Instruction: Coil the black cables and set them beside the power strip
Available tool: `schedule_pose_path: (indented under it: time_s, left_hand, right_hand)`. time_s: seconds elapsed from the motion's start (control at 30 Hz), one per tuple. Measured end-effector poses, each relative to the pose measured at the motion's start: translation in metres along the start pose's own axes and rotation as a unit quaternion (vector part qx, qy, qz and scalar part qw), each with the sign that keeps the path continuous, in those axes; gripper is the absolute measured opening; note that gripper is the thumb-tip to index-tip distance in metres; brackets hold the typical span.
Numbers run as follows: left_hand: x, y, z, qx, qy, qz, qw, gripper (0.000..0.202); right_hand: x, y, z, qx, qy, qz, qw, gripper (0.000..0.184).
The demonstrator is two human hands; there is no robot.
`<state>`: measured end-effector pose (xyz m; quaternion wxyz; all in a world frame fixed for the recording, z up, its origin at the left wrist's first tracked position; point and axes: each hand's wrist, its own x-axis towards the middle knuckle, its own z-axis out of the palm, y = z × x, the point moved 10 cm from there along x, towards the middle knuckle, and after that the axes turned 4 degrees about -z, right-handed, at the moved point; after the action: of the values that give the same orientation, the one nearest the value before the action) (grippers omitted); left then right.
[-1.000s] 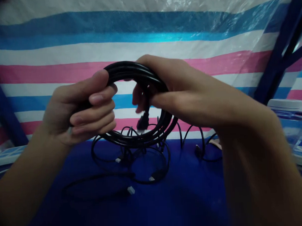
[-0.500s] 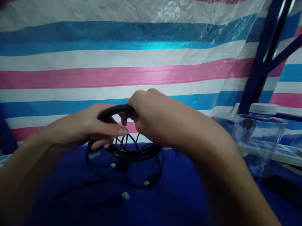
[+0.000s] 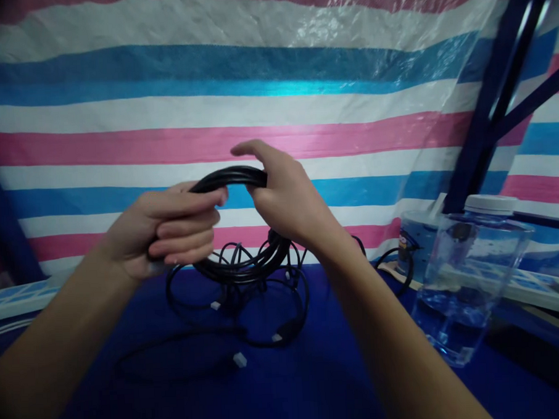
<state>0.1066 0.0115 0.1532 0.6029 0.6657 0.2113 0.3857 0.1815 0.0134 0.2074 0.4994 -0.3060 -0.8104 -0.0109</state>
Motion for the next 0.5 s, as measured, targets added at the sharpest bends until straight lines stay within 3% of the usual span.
schedule_pose_path:
  time_s: [0.07,0.1,0.2,0.23,0.3,0.37,0.43,0.5]
  left_hand:
    - [-0.002,-0.009,0.012,-0.013,-0.062,-0.036,0.997,0.016]
    - [-0.002,-0.012,0.011,0.002,-0.064,-0.042,0.997,0.018]
    - [0.005,-0.009,-0.012,0.141,0.03,-0.002,0.99,0.018]
    - [0.005,0.0,-0.023,0.209,0.087,0.037,0.973,0.014]
    - [0.0,0.024,-0.036,0.336,0.193,0.132,0.912,0.014]
    - [-0.005,0.039,-0.035,0.418,0.239,0.197,0.854,0.02]
    - [-0.001,0.036,-0.032,0.449,0.216,0.189,0.846,0.02]
    - [0.009,0.017,-0.029,0.429,0.15,0.124,0.882,0.02]
  right_hand:
    - [-0.001,0.003,0.005,-0.014,-0.021,-0.022,0.999,0.048]
    - [-0.002,0.004,0.008,-0.022,-0.035,-0.027,0.999,0.049]
    - [-0.002,0.006,0.011,-0.057,-0.056,-0.017,0.997,0.048]
    - [-0.002,0.005,0.01,-0.072,-0.058,-0.017,0.996,0.045]
    - [0.0,0.004,0.009,-0.097,-0.058,-0.016,0.994,0.037]
    - [0.0,0.008,0.009,-0.11,-0.069,0.002,0.992,0.032]
    - [-0.003,0.016,0.011,-0.109,-0.105,0.034,0.988,0.028]
    - [-0.009,0.02,0.018,-0.086,-0.174,0.055,0.979,0.024]
